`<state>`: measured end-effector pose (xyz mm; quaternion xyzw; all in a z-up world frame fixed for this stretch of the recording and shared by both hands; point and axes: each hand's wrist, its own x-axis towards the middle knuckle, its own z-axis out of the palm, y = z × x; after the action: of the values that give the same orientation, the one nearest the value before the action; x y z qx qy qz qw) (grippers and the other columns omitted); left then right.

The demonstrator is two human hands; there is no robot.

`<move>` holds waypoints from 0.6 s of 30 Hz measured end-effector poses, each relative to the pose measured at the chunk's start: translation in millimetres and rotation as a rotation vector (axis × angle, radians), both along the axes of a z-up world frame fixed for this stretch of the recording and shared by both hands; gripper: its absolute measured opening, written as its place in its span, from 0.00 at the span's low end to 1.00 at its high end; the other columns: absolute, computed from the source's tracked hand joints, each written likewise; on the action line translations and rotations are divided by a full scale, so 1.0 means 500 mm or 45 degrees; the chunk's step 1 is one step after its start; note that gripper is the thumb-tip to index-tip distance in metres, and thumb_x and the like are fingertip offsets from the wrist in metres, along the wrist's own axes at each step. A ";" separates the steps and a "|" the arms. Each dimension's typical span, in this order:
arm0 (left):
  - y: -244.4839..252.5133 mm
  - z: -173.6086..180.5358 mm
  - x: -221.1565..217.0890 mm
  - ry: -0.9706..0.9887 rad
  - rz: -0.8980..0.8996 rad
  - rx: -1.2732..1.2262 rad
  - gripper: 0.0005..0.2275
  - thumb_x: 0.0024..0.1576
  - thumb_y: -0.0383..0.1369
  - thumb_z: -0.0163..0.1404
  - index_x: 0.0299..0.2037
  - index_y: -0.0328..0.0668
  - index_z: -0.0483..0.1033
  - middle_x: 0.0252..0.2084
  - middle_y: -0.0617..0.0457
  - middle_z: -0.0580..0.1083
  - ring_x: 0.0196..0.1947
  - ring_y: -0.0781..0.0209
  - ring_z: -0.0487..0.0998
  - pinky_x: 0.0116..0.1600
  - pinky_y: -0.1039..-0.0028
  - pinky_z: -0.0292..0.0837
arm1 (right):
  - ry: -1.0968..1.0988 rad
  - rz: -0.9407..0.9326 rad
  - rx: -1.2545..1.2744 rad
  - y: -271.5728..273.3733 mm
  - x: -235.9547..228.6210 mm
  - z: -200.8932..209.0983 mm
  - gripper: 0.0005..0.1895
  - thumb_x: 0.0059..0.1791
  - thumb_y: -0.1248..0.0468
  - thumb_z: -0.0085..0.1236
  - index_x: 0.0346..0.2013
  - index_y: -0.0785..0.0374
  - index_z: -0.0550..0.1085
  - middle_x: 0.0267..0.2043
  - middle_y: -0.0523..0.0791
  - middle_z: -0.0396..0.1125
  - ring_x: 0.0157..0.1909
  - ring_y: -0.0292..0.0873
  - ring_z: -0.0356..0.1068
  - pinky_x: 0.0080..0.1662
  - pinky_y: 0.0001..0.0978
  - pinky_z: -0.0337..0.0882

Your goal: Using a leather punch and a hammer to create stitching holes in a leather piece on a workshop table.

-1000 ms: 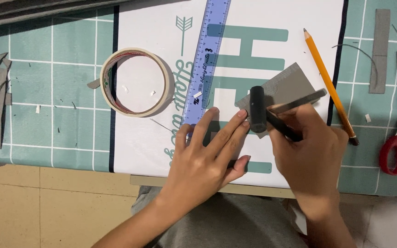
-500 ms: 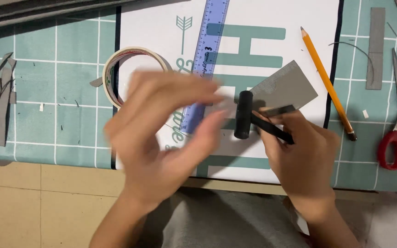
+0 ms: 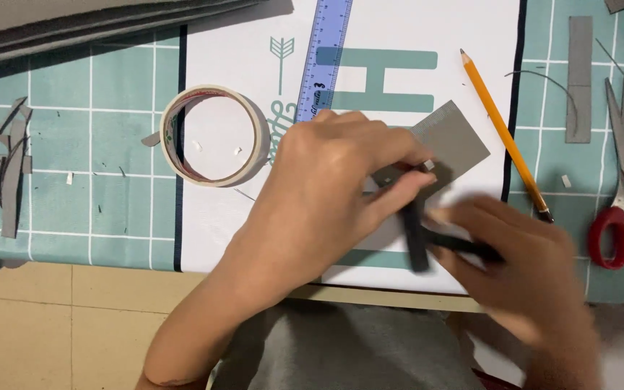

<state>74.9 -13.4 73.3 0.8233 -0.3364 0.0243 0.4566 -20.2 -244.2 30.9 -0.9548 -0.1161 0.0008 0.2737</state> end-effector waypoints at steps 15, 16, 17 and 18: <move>-0.008 -0.087 -0.063 -0.039 0.157 -0.247 0.06 0.58 0.23 0.61 0.44 0.33 0.79 0.40 0.47 0.82 0.37 0.59 0.85 0.42 0.77 0.85 | 0.546 -0.677 0.625 -0.058 -0.044 0.094 0.24 0.52 0.77 0.46 0.63 0.71 0.70 0.40 0.56 0.76 0.34 0.48 0.68 0.40 0.35 0.70; -0.008 -0.091 -0.064 -0.044 0.151 -0.247 0.06 0.58 0.23 0.61 0.44 0.33 0.79 0.40 0.47 0.82 0.37 0.59 0.85 0.42 0.77 0.85 | 0.540 -0.680 0.628 -0.043 -0.032 0.109 0.24 0.52 0.77 0.46 0.63 0.71 0.70 0.40 0.56 0.76 0.34 0.48 0.68 0.40 0.35 0.70; -0.008 -0.095 -0.065 -0.071 0.161 -0.240 0.07 0.58 0.23 0.61 0.44 0.32 0.79 0.39 0.47 0.82 0.36 0.60 0.85 0.41 0.77 0.85 | 0.580 -0.723 0.488 -0.028 -0.021 0.124 0.19 0.56 0.73 0.41 0.59 0.69 0.74 0.31 0.57 0.73 0.26 0.49 0.64 0.33 0.38 0.67; -0.009 -0.098 -0.067 -0.096 0.173 -0.234 0.07 0.58 0.23 0.61 0.45 0.31 0.80 0.38 0.47 0.81 0.34 0.61 0.84 0.40 0.78 0.84 | 0.621 -0.764 0.346 -0.014 -0.010 0.140 0.18 0.60 0.69 0.37 0.55 0.67 0.77 0.22 0.57 0.70 0.18 0.50 0.60 0.26 0.40 0.64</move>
<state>41.7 -17.7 24.1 0.7972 -0.2930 0.1168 0.5147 -25.2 -251.4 100.9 -0.8734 0.2366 0.1319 0.4048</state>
